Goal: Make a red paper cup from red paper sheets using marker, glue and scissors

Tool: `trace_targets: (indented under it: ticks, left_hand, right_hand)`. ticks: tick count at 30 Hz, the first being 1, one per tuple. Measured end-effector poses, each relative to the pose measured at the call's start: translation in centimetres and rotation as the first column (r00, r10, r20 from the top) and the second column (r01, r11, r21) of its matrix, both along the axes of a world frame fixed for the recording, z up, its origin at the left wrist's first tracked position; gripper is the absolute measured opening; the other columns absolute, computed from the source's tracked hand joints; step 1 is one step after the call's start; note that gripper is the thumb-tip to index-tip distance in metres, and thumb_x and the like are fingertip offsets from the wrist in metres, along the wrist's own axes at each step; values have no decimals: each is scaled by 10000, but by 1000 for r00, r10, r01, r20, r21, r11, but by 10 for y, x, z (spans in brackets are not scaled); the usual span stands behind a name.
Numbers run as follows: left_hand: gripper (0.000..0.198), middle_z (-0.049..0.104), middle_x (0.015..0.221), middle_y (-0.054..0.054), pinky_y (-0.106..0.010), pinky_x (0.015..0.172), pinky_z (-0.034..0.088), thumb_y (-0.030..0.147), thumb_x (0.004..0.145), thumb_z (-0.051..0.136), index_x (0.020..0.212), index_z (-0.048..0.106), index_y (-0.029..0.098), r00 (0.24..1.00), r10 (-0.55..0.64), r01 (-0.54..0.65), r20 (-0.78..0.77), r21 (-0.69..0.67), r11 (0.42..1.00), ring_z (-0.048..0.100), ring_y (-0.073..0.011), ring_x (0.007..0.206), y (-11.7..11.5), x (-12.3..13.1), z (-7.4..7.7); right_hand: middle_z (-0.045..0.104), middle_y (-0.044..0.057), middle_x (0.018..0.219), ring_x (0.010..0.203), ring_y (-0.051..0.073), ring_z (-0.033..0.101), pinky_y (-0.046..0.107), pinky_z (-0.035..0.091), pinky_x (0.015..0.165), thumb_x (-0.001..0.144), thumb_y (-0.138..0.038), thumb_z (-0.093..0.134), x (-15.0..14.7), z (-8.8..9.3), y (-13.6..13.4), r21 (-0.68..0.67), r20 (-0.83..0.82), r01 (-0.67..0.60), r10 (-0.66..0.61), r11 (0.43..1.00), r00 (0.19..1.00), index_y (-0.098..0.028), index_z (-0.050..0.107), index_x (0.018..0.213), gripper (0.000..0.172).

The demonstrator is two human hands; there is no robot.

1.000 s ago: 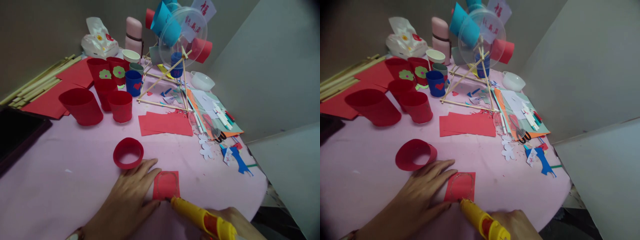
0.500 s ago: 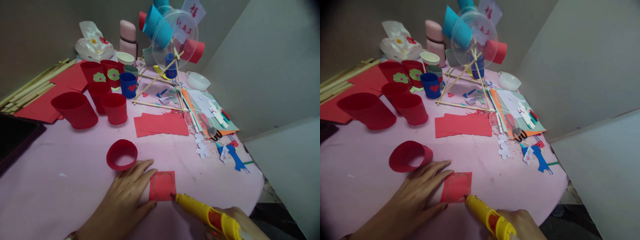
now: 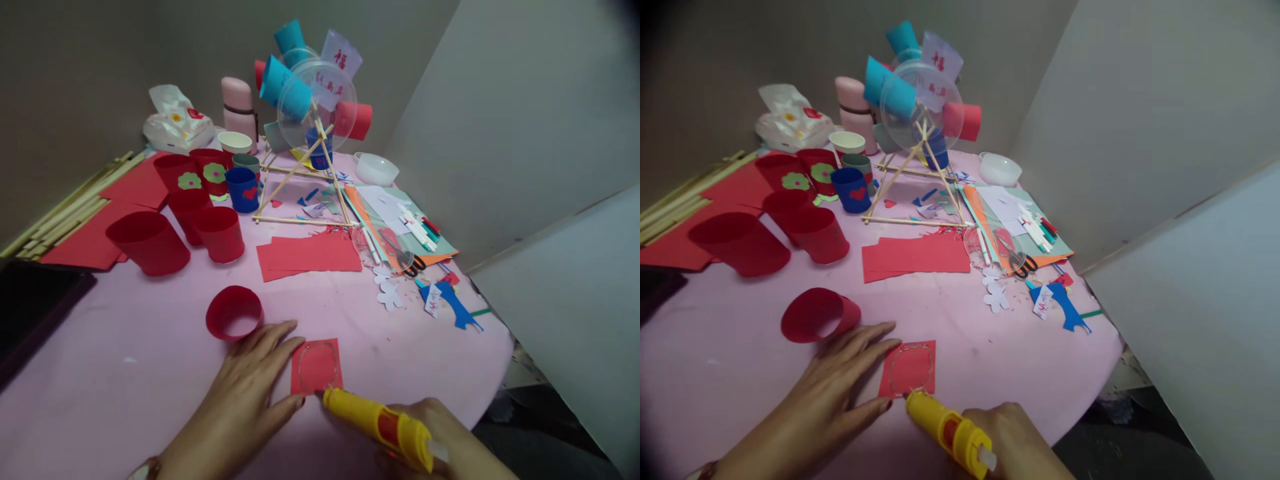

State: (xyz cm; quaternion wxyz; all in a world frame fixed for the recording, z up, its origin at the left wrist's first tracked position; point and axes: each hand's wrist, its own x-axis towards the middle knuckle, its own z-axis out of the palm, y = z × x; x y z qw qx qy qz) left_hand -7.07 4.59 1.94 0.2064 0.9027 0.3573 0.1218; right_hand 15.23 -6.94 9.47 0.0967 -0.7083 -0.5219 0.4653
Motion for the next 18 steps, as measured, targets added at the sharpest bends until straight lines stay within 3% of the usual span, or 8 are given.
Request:
trace_targets:
  ticks: [2,5,8,13,18]
  left_hand:
    - [504,481,1420,-91,-526,975,453,310,796,626,1286,525,247,1000,3,-3,-1,-5,1000,454,-343,1269,0,1,2]
    - [511,472,1429,-85,-527,985,447,312,798,630,1294,517,261,1000,10,-10,11,-5,1000,448,-339,1277,0,0,2]
    - [502,482,1420,-94,-533,975,453,315,799,631,1286,526,256,1000,10,-10,26,-1,1000,459,-342,1267,0,0,1]
    - [505,469,1429,-100,-556,976,444,310,803,622,1294,521,249,1000,11,-11,19,-20,1000,447,-353,1274,0,0,-2]
    - [529,446,1444,-95,-544,985,435,295,802,620,1314,493,258,1000,6,-5,24,-21,1000,428,-342,1289,-1,-1,-2]
  right_hand:
    - [555,-38,579,557,111,518,152,373,493,629,-176,564,2,-7,3,4,-59,-59,59,998,997,-174,584,626,21]
    - [423,-73,535,493,77,389,156,297,443,596,-132,537,5,-14,5,21,-93,-118,120,993,988,-181,509,595,57]
    - [412,-72,553,498,76,359,159,289,438,623,-149,532,5,-16,5,25,-70,-134,136,991,988,-184,513,617,40]
    - [505,-51,547,505,91,426,151,343,448,626,-184,556,4,-13,7,-13,-3,-133,133,991,991,-178,573,608,25]
    - [642,1,650,601,145,582,171,453,549,665,-218,568,4,-4,-1,-2,106,-24,24,1000,994,-180,652,679,94]
